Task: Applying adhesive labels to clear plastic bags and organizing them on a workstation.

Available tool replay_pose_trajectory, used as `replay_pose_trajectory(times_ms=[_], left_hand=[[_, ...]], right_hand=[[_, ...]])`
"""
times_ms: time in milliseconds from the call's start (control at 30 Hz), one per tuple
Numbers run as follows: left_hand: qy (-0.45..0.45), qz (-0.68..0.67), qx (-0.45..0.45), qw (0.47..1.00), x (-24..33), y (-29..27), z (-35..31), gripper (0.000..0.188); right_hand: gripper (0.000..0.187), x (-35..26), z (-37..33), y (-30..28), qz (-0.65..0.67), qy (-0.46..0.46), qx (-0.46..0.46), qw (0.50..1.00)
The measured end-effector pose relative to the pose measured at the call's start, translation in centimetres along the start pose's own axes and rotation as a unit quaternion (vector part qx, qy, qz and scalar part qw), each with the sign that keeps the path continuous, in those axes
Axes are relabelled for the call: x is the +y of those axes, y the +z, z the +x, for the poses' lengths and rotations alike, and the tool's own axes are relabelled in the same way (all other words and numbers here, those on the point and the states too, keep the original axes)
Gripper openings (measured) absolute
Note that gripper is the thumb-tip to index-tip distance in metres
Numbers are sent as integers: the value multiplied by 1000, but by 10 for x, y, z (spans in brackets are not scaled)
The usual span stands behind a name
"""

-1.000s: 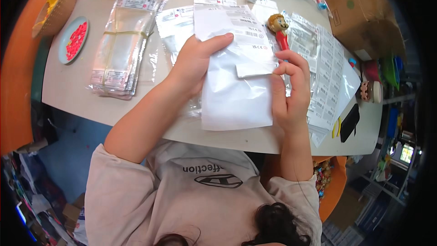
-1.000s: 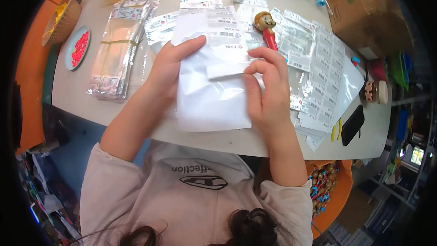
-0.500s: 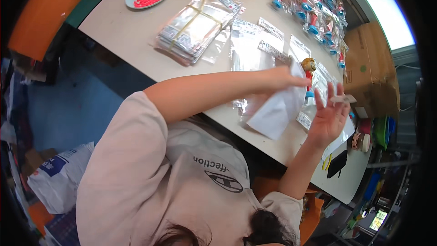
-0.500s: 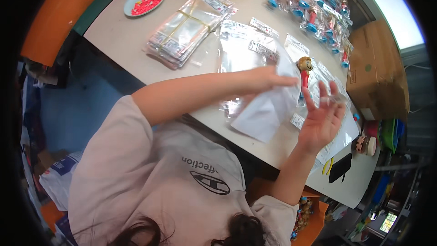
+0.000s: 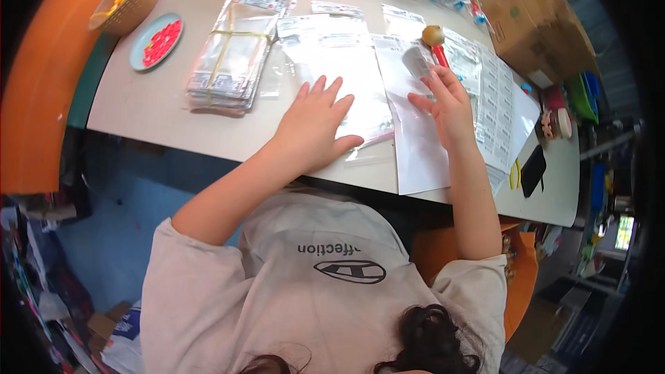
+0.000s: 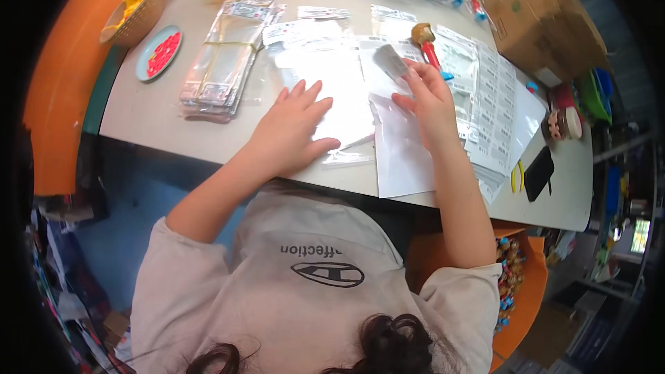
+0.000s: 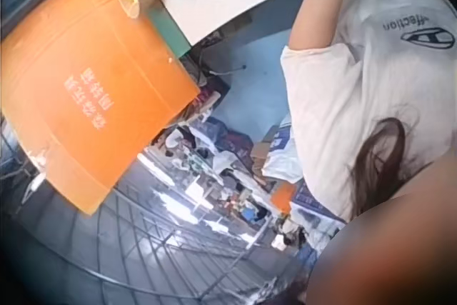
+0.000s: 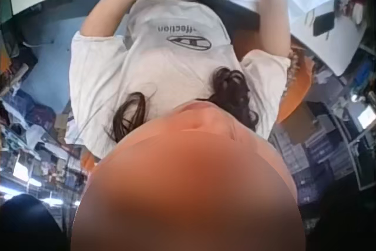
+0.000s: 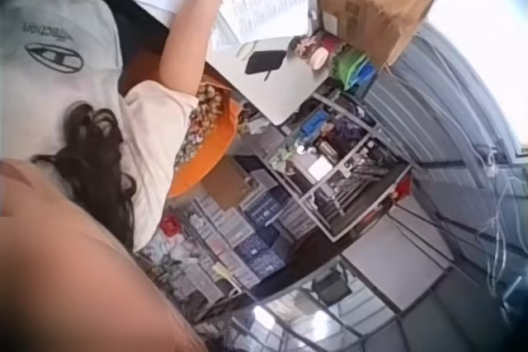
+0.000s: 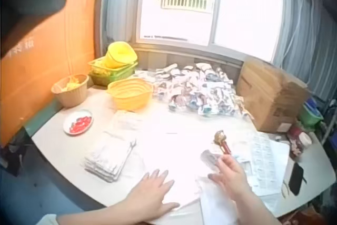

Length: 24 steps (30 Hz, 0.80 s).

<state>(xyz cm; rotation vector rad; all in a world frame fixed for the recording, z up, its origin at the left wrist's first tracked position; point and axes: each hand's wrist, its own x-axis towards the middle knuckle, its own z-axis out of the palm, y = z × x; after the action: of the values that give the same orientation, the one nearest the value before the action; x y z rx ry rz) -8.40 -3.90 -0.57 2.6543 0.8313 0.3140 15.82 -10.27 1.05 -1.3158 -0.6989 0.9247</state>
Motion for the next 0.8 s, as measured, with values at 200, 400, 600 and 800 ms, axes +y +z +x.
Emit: replay_pose_trajectory(times_ms=[200, 400, 600, 800], left_hand=[[21, -57, 43, 997, -5, -1, -21, 46], [11, -42, 78, 996, -13, 3, -6, 53], [-39, -25, 61, 997, -18, 3, 0, 86], [-52, -42, 44, 997, -22, -2, 6, 99]], right_hand=[[23, -15, 6, 4, -48, 18, -44, 998], [19, -12, 23, 10, -19, 30, -95, 995], [18, -22, 31, 25, -135, 77, -128, 980], [16, -4, 38, 29, -186, 66, -188, 962]])
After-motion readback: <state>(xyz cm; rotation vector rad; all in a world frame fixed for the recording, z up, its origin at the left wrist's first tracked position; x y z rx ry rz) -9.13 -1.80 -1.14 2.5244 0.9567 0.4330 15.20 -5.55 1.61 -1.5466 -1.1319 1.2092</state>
